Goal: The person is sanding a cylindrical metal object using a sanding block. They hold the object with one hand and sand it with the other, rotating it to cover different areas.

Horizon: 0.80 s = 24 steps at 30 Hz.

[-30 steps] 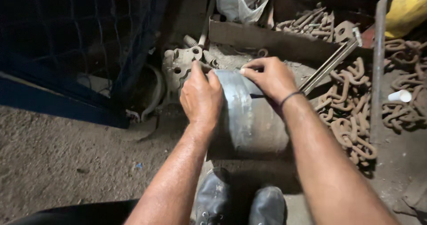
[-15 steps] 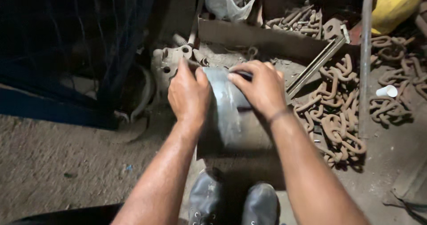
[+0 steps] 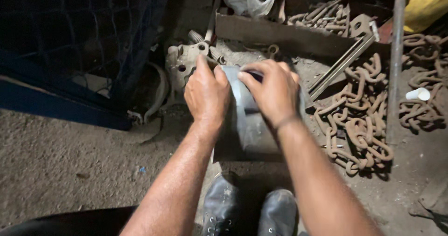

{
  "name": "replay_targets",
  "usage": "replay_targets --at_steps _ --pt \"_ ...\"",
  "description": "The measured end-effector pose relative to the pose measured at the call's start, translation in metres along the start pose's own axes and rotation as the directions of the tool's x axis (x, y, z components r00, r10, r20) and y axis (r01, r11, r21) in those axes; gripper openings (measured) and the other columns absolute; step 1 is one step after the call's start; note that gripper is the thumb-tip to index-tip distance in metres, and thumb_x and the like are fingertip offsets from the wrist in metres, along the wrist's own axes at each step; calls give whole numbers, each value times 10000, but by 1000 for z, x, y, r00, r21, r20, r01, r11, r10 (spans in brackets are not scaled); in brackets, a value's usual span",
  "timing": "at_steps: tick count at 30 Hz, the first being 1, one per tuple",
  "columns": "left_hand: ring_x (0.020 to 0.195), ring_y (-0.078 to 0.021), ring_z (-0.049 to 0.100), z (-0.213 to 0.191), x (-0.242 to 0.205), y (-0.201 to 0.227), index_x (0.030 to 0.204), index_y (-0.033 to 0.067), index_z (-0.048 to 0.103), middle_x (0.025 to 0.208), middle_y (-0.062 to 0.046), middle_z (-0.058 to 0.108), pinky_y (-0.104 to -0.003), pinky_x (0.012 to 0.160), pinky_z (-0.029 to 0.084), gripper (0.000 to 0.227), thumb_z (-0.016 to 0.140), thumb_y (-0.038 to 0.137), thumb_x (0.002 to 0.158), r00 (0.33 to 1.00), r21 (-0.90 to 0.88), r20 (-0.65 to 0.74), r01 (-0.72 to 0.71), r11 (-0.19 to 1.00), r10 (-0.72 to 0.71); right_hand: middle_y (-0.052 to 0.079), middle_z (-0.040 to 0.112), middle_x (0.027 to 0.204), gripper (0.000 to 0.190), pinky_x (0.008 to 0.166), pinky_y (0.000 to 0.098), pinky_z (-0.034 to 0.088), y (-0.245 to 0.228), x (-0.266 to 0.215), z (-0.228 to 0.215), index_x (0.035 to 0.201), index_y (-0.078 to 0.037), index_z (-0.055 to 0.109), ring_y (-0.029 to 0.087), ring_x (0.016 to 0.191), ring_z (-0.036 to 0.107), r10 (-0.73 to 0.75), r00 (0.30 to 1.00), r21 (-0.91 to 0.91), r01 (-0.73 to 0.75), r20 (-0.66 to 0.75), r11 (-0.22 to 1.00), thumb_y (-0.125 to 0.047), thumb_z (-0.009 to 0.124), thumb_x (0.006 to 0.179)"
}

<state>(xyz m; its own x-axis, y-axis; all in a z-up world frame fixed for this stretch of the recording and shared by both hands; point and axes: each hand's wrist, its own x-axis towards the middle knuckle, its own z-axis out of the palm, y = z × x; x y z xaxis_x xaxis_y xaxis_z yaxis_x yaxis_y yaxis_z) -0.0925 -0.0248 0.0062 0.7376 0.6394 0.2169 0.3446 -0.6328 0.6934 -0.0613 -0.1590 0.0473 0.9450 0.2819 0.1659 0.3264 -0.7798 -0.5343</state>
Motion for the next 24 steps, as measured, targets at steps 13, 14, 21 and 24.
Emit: replay_targets --at_steps 13,14,21,24 --pt "852 -465 696 7 2 -7 1247 42 627 877 -250 732 -571 777 520 404 646 282 922 999 -64 7 47 997 -47 21 739 1164 209 1060 467 391 -13 -55 5 1026 -193 798 265 1170 609 -163 958 -81 148 -235 986 -348 781 887" --pt "857 -465 696 4 0 -7 1243 41 629 883 -252 732 -569 779 521 402 647 285 924 999 -54 12 45 998 -44 14 748 1137 188 1064 460 407 -6 -33 3 1019 -201 801 257 1157 623 -161 970 -40 156 -181 987 -351 781 908" --pt "859 -455 705 -2 2 2 1273 43 621 899 -255 734 -548 785 535 453 654 280 889 999 -59 -11 48 997 -49 34 751 1102 231 998 406 468 3 7 -1 1031 -201 791 261 1084 661 -23 1000 8 23 19 1000 -387 757 899" --pt "897 -455 703 9 8 -6 1281 31 613 933 -247 742 -558 803 526 459 649 295 907 998 -62 -3 56 996 -56 18 712 1233 210 1070 451 409 -17 -62 4 1070 -174 785 250 1204 613 -174 947 -72 160 -272 984 -311 770 910"
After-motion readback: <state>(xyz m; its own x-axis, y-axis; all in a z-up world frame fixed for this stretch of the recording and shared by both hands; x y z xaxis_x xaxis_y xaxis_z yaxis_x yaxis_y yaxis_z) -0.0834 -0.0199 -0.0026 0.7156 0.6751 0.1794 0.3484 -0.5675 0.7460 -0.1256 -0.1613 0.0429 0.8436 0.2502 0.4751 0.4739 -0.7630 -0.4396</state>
